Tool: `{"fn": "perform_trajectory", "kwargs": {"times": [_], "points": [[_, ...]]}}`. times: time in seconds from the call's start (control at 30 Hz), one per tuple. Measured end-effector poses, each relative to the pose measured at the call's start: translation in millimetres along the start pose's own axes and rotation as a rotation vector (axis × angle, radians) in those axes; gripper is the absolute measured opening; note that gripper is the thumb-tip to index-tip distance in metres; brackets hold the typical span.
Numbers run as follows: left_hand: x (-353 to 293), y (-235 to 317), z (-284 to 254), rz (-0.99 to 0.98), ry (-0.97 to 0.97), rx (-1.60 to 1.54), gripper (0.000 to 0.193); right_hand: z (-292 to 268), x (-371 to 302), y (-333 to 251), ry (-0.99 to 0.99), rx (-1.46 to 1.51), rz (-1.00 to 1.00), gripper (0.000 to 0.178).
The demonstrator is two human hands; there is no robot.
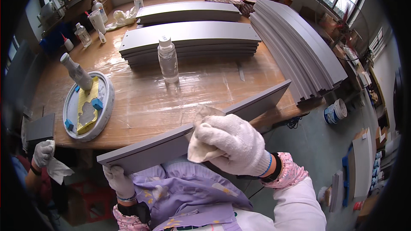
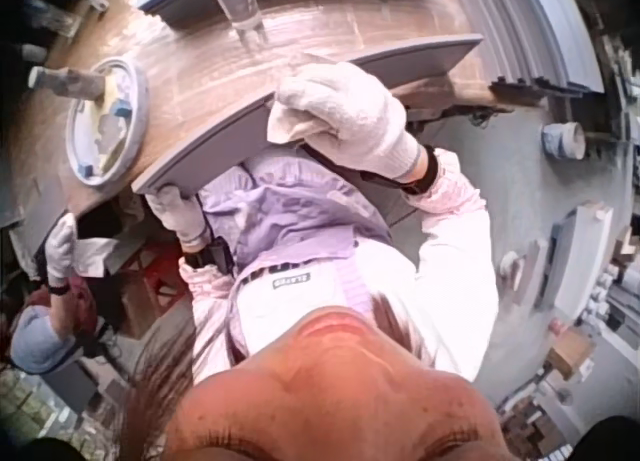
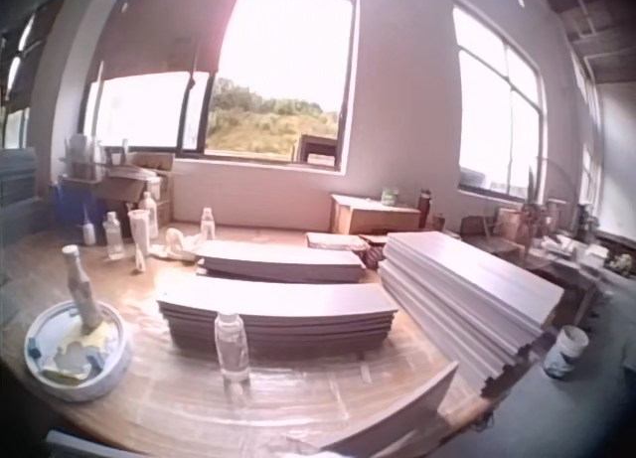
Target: Sanding and cleaning the edges and surfaces of grey furniture panels.
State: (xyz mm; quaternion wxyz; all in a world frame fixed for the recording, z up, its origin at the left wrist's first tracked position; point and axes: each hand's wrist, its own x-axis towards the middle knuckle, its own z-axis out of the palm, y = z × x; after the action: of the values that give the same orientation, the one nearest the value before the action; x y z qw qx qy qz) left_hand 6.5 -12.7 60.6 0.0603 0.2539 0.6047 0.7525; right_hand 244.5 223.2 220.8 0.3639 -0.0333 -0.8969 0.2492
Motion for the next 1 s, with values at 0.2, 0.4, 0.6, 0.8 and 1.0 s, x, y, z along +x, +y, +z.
{"fn": "perform_trajectory", "kwargs": {"times": [0.2, 0.4, 0.6, 0.8, 1.0], "points": [[-0.3, -1.8, -16.7, 0.017, -0.049, 0.064, 0.062, -95.5, -20.2, 5.6, -0.379, -0.278, 0.591, 0.055], [4.1, 21.2, -1.0, 0.108, -0.079, -0.087, 0.067, -94.1, -21.6, 18.1, -0.371, -0.443, 0.384, 0.045], [3.0, 24.7, -6.7, 0.119, -0.043, 0.077, 0.071, -89.7, -18.0, 22.1, -0.335, -0.463, 0.206, 0.042], [0.1, 14.1, -17.3, 0.193, -0.039, 0.212, 0.071, -102.9, -31.1, 36.9, -0.334, -0.448, 0.120, 0.041], [4.5, 27.9, -7.7, 0.158, -0.059, 0.065, 0.070, -102.3, -16.8, 26.8, -0.400, -0.460, 0.095, 0.043]]}}
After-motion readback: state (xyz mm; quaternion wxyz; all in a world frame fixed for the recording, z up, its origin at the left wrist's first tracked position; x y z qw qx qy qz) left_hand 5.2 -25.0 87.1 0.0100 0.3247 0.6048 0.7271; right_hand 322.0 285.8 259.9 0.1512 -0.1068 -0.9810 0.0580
